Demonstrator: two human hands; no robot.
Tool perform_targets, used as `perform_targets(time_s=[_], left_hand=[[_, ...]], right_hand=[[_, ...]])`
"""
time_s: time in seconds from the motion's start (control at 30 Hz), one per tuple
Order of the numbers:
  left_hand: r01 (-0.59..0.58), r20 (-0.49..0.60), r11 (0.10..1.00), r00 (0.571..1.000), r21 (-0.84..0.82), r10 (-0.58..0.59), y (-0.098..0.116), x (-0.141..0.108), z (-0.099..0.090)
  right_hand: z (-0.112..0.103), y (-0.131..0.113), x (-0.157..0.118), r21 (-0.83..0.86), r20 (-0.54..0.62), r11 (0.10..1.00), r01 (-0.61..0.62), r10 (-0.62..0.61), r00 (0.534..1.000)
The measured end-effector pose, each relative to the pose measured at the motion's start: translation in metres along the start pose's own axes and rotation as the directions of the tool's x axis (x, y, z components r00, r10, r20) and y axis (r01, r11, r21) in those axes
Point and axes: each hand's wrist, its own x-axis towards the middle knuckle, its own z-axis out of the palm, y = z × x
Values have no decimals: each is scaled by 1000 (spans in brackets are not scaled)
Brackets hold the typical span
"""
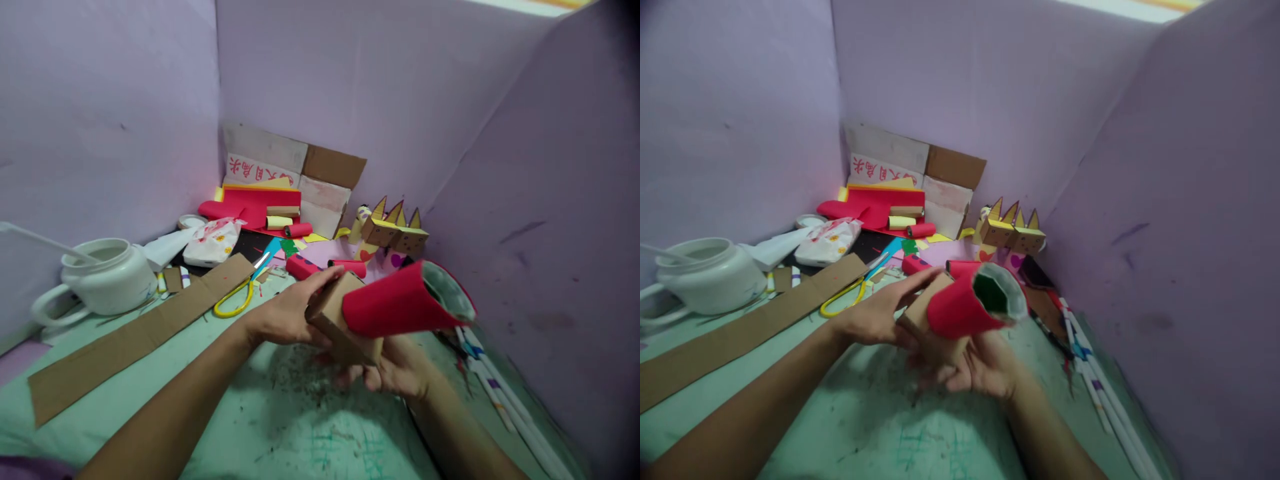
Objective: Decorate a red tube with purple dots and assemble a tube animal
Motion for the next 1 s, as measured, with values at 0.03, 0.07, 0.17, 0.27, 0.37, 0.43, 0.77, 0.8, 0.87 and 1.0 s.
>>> perform_targets(time_s=[0.03,0.07,0.17,0.27,0.37,0.43,0.77,0.8,0.87,1.0], left_hand=[[25,-43,998,999,-50,-28,-2,1,-1],[47,-87,994,995,-100,-55,-4,2,-1],[71,-217,957,967,-283,-136,-14,5,-3],[39,-357,921,915,-389,-190,-26,9,-3],[12,-432,921,881,-390,-195,-33,11,-3],[5,-448,920,872,-392,-196,-34,11,-2],[54,-560,959,802,-279,-208,-32,11,1],[55,-564,959,799,-277,-209,-33,12,2],[57,-569,960,795,-275,-210,-37,12,2],[55,-597,989,792,-137,-127,-39,10,5]], right_hand=[[-2,-3,-1,-16,12,996,-89,89,996],[-4,-7,-2,-32,4,984,-176,176,984],[-23,-16,-6,-208,-348,969,-134,55,936],[-51,-22,-12,-626,-674,768,-137,-445,590],[-70,-25,-16,-763,-646,487,-426,-550,529],[-72,-25,-18,-779,-626,338,-528,-468,624],[-59,-18,-13,-756,-634,91,-648,-350,690],[-60,-17,-13,-756,-635,90,-648,-342,693],[-60,-17,-12,-761,-630,89,-642,-335,700],[-59,-16,-11,-750,-642,81,-657,-330,692]])
